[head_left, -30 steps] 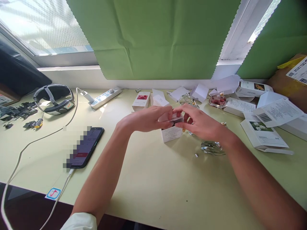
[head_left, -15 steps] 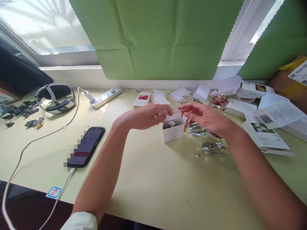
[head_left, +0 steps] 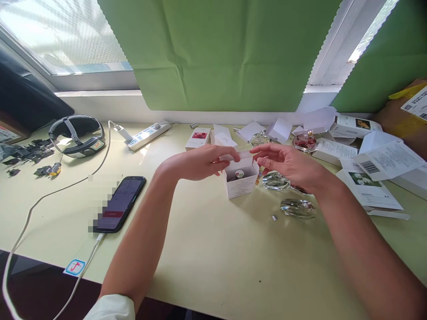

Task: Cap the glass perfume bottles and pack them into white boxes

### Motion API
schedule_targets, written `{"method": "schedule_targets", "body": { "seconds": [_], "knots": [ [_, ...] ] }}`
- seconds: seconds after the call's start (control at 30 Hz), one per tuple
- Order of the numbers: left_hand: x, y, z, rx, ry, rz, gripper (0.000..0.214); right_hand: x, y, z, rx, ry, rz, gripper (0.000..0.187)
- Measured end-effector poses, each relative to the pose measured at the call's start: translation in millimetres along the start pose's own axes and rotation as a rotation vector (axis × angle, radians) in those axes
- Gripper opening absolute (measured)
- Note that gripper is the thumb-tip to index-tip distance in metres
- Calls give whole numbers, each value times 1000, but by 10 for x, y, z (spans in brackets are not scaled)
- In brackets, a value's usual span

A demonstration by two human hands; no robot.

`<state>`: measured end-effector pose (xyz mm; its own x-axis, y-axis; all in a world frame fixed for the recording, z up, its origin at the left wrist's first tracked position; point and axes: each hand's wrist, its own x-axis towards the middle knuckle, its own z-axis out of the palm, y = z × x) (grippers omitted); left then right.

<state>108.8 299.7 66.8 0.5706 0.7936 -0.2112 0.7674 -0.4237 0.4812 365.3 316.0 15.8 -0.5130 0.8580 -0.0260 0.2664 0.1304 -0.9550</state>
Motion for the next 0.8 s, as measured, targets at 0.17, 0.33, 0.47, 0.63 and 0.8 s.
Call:
{"method": "schedule_targets", "body": {
  "seconds": [0.17,0.33,0.47,0.63,0.8],
  "knots": [
    [-69,-54,-45,-42,-56,7,41,27,36,10,30,16,20,32],
    [-82,-84,-66,-51,-92,13,47,27,41,40,27,1,23,38],
    [-20,-25,-37,26,-24,-38,38,19,27,23,-9,54,20,36],
    [23,15,-2,61,14,-37,33,7,-3,24,-12,60,25,39],
    [-59,-36,-53,-46,-73,-27,40,11,-22,72,-41,59,11,37]
  ]
}}
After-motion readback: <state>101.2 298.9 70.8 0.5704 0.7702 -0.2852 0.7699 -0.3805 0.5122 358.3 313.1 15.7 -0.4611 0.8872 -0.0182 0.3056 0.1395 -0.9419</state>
